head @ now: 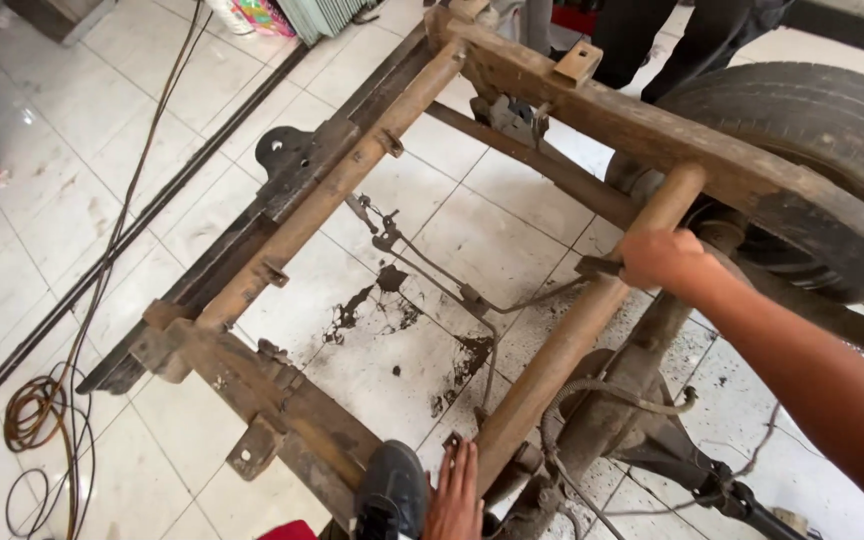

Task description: The person scrubs the rusty metal frame of a vehicle chassis using a wire brush. They work on various sections of the frame, including the crossbars and the area near the rear axle and tires, removing rust and debris.

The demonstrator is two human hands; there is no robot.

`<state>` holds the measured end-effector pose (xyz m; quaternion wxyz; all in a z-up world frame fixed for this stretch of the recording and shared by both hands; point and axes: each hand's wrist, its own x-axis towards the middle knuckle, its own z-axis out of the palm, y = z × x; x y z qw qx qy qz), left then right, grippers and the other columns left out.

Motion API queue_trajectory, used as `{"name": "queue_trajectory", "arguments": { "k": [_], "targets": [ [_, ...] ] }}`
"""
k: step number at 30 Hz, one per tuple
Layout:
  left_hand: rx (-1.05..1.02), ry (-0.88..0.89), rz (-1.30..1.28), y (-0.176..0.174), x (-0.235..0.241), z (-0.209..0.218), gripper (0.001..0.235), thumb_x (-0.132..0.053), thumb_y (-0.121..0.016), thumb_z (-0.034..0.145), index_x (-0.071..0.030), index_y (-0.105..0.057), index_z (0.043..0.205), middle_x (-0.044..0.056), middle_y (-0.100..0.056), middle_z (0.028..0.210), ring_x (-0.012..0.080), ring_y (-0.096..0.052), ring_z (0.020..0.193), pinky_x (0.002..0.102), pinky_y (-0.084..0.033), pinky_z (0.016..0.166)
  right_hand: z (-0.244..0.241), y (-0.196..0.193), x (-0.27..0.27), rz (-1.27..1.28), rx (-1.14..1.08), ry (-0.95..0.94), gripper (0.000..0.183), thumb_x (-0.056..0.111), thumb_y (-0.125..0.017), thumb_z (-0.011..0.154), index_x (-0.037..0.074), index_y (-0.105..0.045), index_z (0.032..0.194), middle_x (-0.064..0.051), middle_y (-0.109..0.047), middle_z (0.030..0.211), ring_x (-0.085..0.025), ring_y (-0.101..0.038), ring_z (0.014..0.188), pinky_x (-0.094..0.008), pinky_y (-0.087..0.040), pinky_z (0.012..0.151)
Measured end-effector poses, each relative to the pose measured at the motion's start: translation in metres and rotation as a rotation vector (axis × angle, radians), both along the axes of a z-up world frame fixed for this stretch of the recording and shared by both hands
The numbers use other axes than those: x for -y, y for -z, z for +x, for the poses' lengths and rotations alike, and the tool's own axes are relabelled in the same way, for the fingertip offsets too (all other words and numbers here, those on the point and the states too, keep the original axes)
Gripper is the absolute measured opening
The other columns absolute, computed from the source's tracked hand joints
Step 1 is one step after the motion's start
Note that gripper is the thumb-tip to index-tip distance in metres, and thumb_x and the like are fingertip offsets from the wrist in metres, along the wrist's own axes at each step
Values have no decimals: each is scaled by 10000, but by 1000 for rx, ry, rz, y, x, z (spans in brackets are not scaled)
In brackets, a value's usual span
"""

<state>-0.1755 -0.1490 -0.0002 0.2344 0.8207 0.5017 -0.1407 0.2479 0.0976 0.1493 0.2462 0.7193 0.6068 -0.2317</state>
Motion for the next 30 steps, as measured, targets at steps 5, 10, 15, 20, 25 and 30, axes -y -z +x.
{"name": "queue_trajectory", "arguments": {
  "k": [5, 10, 15, 20, 25, 30],
  "targets": [
    [-2, -143, -101, 4, 10, -25, 1003, -506, -680, 965, 6, -92, 1595, 287, -284, 1581, 489, -297, 1459, 639, -262, 1159, 9, -17, -5, 152, 52, -60, 328, 355, -659, 963, 121, -756, 1172, -83, -728, 947, -227, -692, 869, -422, -593, 785],
    [-123, -320, -323, -28, 8, -19, 861, -515, -634, 967, -17, -214, 1529, 227, -452, 1407, 396, -492, 1294, 505, -446, 1093, -2, -111, -24, 73, -56, -12, 516, 548, -628, 981, 72, -761, 1131, -104, -761, 968, -258, -749, 889, -409, -615, 795],
    [-34, -342, -280, -7, 20, -27, 899, -464, -679, 966, 31, -180, 1527, 284, -387, 1426, 431, -455, 1296, 513, -443, 1068, -21, -58, 1, 38, -16, -109, 347, 376, -618, 996, 73, -751, 1102, -111, -775, 965, -249, -779, 860, -415, -634, 758],
    [-110, -302, -270, -42, 8, -17, 858, -494, -633, 990, 23, -204, 1524, 256, -421, 1436, 415, -485, 1302, 507, -445, 1080, -28, 31, 47, 125, 22, -241, 261, 271, -680, 933, 87, -755, 1103, -121, -762, 1085, -274, -744, 968, -430, -583, 771],
    [-139, -242, -199, -20, 25, -24, 853, -569, -565, 1009, 41, -243, 1511, 271, -483, 1405, 414, -578, 1223, 491, -524, 1005, -33, -4, 60, 45, -14, -48, 401, 426, -548, 1035, 105, -722, 1199, -126, -814, 1007, -256, -806, 874, -425, -663, 754],
    [-190, -205, -181, -19, 17, -22, 865, -578, -553, 1029, 64, -229, 1509, 294, -450, 1434, 417, -549, 1263, 483, -519, 1017, -35, 24, 73, 198, -17, -96, 351, 393, -506, 1031, 175, -702, 1225, -112, -774, 961, -282, -773, 869, -441, -635, 761]
  ]
}}
